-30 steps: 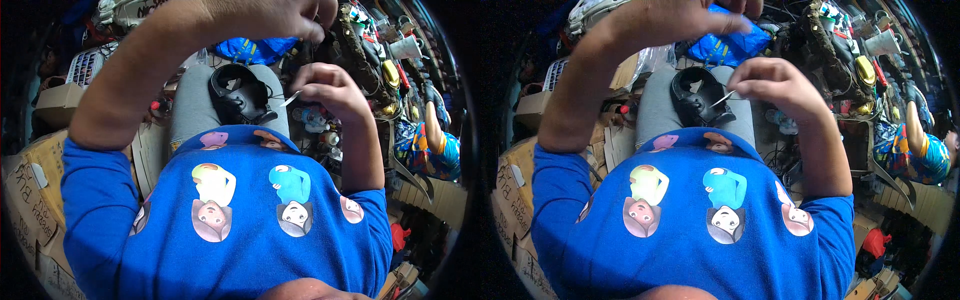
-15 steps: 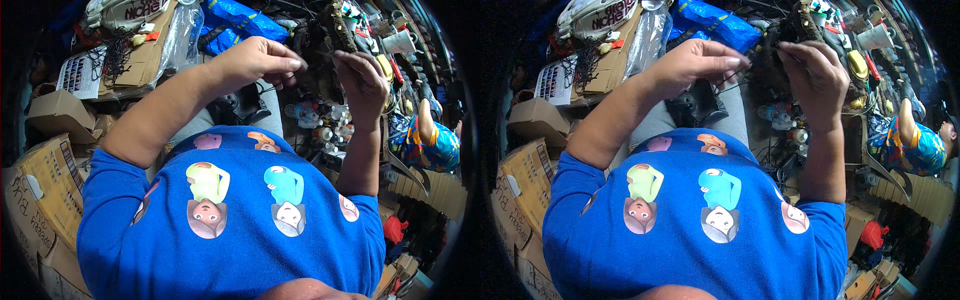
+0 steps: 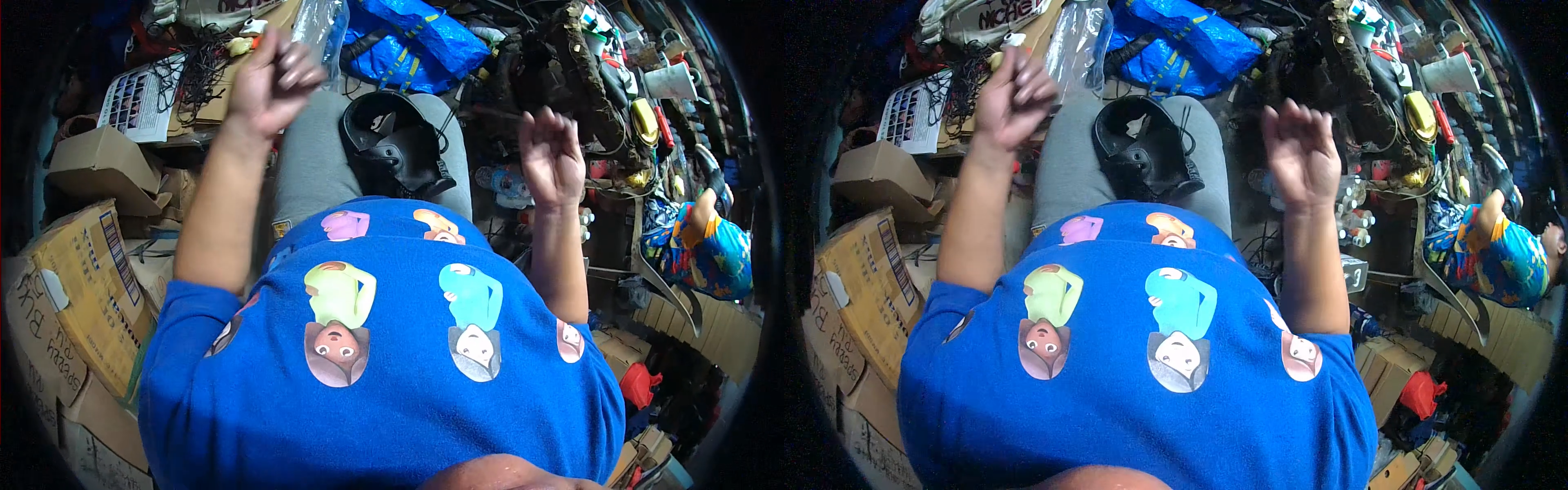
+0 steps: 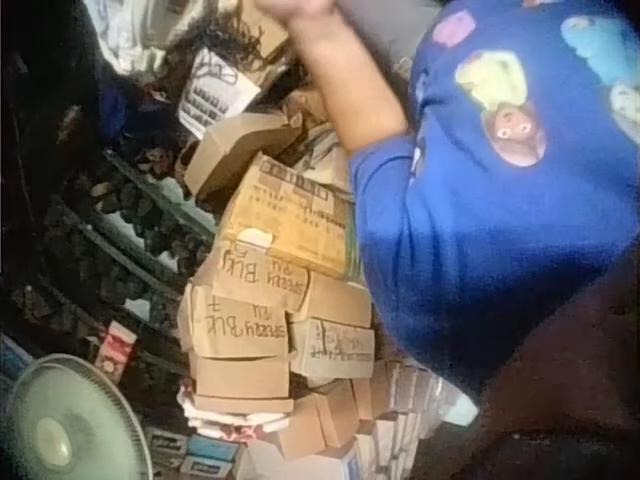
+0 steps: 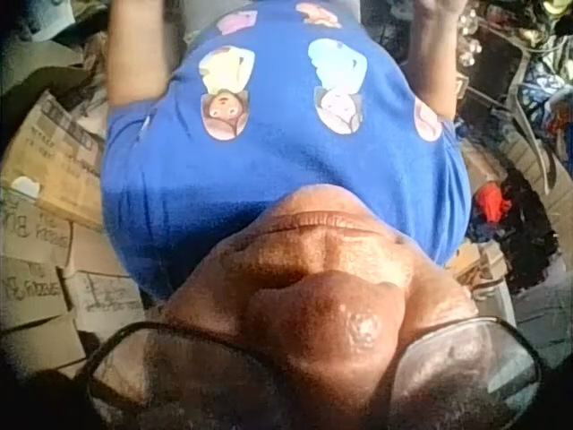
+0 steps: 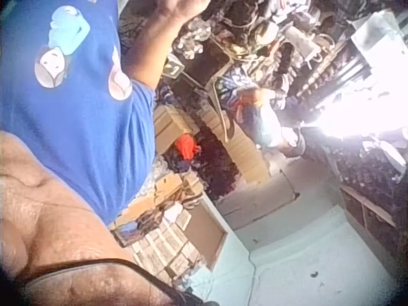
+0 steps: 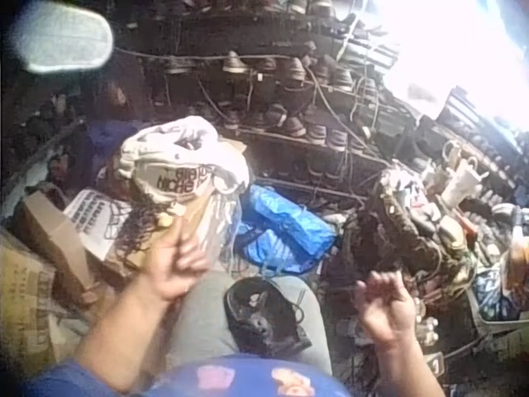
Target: Threading laces through the eyelets of a black leather shoe by hand.
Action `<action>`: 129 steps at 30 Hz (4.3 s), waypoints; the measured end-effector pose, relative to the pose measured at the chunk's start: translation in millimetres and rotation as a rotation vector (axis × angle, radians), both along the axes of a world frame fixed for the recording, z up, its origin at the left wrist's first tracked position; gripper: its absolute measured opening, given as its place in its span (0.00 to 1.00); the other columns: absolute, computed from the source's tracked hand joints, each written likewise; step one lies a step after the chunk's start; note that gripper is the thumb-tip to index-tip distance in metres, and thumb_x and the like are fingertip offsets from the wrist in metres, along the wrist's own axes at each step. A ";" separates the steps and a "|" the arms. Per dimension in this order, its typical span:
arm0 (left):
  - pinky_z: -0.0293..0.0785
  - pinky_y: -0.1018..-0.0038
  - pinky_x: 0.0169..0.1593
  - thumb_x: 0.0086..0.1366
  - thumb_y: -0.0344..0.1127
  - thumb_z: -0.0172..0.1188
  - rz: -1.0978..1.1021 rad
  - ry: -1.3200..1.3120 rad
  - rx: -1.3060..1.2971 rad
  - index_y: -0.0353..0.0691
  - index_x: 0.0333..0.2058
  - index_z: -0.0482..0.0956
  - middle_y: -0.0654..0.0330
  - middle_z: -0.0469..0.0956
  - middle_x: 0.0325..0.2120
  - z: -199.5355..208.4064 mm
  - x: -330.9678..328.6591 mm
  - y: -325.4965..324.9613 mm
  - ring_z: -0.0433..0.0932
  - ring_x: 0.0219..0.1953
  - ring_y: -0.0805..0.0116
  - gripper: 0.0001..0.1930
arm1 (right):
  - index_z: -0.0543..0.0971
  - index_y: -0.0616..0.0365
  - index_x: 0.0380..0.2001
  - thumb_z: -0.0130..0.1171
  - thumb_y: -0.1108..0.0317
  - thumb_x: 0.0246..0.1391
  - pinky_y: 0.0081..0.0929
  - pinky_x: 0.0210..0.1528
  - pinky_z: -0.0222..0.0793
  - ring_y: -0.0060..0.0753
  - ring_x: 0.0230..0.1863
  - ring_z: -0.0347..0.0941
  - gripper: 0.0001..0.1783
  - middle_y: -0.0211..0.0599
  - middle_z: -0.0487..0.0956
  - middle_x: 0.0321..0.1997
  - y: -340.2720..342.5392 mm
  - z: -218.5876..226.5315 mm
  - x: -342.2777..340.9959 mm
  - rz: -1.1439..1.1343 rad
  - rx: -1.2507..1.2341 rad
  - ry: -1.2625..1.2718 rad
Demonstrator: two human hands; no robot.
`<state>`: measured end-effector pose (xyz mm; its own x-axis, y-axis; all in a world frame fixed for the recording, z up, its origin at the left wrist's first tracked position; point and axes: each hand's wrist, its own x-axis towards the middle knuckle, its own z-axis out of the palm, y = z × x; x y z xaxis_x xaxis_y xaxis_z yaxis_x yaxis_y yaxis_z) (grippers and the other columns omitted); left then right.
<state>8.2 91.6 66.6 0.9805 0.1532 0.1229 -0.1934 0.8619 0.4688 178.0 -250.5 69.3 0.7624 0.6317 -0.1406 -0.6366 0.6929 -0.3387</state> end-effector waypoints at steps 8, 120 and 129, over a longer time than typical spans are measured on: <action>0.52 0.79 0.22 0.69 0.43 0.45 0.624 0.660 0.528 0.48 0.22 0.62 0.71 0.53 0.13 -41.1 -63.0 58.6 0.51 0.14 0.79 0.15 | 0.68 0.54 0.25 0.51 0.56 0.59 0.27 0.24 0.63 0.22 0.15 0.55 0.15 0.24 0.59 0.13 -148.0 -136.5 12.2 -0.175 -0.817 0.247; 0.73 0.72 0.36 0.55 0.32 0.61 0.493 0.970 1.791 0.38 0.43 0.73 0.56 0.75 0.27 -62.0 -146.6 -9.7 0.75 0.30 0.66 0.16 | 0.78 0.64 0.25 0.53 0.40 0.47 0.43 0.39 0.70 0.53 0.34 0.75 0.31 0.53 0.78 0.27 90.7 2.6 -46.4 0.732 -1.750 -1.759; 0.67 0.64 0.48 0.48 0.35 0.66 0.279 0.054 1.996 0.39 0.40 0.73 0.52 0.74 0.37 16.0 -12.1 -89.5 0.71 0.43 0.52 0.20 | 0.77 0.65 0.33 0.53 0.61 0.58 0.25 0.42 0.65 0.20 0.36 0.70 0.15 0.29 0.77 0.31 83.2 8.4 -31.6 0.677 -1.040 -1.167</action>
<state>-3.9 2.1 82.7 0.9663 -0.0157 0.2568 -0.1600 -0.8183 0.5520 146.4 -167.3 77.8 0.4052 0.8718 -0.2754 0.1934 -0.3761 -0.9062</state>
